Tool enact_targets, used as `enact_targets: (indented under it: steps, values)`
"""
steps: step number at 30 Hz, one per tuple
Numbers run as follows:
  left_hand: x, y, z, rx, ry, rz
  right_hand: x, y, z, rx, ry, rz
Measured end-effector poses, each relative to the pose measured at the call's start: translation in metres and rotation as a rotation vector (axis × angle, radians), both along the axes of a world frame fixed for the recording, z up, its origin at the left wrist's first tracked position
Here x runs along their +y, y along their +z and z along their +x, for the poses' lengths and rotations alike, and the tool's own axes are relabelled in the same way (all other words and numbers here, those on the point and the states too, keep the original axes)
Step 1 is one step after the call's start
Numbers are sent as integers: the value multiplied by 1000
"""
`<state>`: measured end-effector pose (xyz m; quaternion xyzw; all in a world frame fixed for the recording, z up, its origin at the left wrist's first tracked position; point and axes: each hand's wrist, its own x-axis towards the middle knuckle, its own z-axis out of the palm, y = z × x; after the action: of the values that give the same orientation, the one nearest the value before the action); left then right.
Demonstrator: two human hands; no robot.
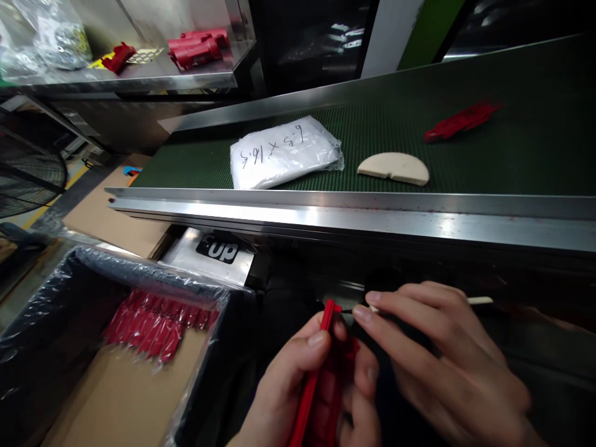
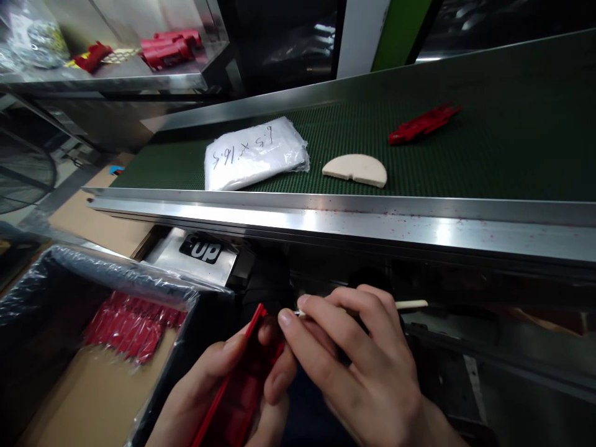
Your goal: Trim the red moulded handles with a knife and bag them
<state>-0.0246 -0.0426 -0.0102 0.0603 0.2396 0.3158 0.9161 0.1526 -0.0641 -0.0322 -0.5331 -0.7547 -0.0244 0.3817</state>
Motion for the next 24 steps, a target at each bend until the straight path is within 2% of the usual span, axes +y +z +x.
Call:
enact_targets:
  steps: [2,5,7,9,11,16,21,24]
  values:
    - [-2,-6,-1,-44,-32,-62,-1,0,3,-21,30,-9]
    - [-8,-23,0,-219,-43,-165,2,7,9,12,47,0]
    - [-15,-34,1,-308,-31,-229,5,12,12,76,-33,37]
    - [-20,-39,0,-306,-14,-270,7,14,15,131,-124,63]
    - [-22,-36,-3,-284,-8,-252,6,12,16,151,-135,32]
    - [-15,-19,-9,-279,-4,-164,1,5,11,167,41,-93]
    - [-12,-13,-6,-279,-6,-163,-2,2,2,166,167,-162]
    - [-7,-8,-6,-191,-3,-169,-5,1,-2,237,147,-174]
